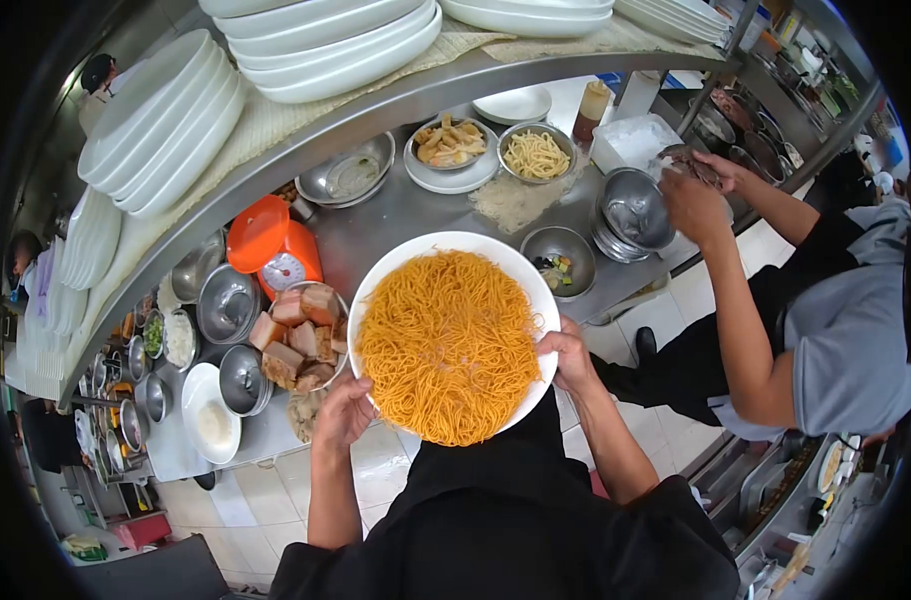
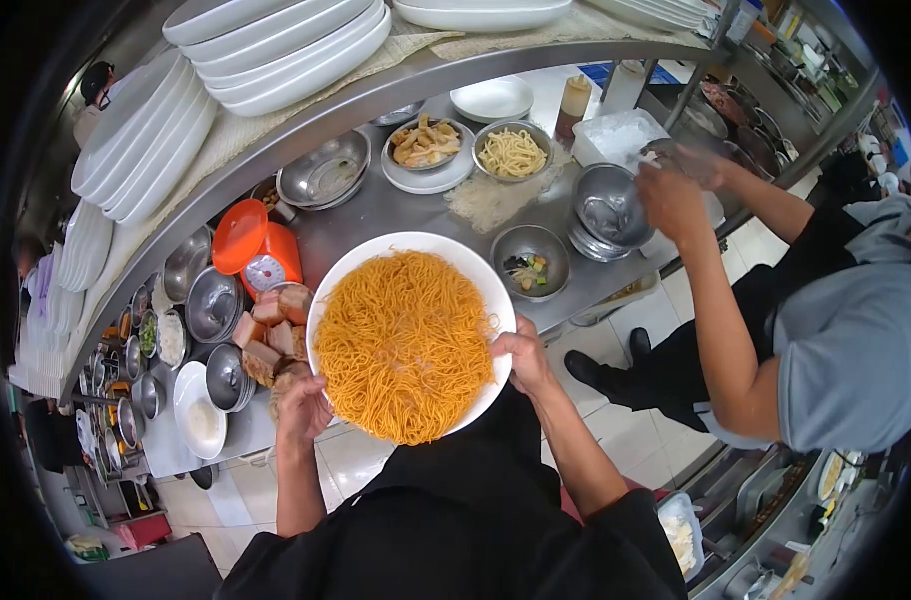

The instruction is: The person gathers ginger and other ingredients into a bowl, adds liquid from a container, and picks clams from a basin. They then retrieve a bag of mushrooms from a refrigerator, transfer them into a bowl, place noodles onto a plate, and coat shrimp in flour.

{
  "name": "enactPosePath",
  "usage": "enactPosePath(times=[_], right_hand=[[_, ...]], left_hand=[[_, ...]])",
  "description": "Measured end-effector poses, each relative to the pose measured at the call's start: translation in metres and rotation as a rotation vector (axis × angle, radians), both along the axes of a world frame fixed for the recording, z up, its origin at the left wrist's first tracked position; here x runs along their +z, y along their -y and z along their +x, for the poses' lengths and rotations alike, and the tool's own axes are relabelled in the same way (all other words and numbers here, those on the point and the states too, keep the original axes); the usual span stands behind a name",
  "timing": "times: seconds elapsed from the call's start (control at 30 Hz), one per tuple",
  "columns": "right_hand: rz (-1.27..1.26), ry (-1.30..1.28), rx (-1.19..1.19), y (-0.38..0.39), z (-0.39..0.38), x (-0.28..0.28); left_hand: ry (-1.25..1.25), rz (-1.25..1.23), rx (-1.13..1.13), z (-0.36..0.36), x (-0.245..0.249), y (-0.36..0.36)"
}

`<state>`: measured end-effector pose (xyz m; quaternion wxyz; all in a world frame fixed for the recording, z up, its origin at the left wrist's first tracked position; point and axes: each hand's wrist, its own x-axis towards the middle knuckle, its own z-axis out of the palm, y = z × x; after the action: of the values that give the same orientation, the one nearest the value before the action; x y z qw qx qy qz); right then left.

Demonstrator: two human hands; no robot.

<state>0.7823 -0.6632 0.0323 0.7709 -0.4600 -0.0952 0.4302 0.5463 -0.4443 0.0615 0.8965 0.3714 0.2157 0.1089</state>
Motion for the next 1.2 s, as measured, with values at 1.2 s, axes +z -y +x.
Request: enactPosePath(times=[1.2], right_hand=[[-1.242,1.282,-0.098,-0.194,0.48,-0.061]], left_hand=[[-0.074,0.028,0.625,0.173,-0.002,-0.003]])
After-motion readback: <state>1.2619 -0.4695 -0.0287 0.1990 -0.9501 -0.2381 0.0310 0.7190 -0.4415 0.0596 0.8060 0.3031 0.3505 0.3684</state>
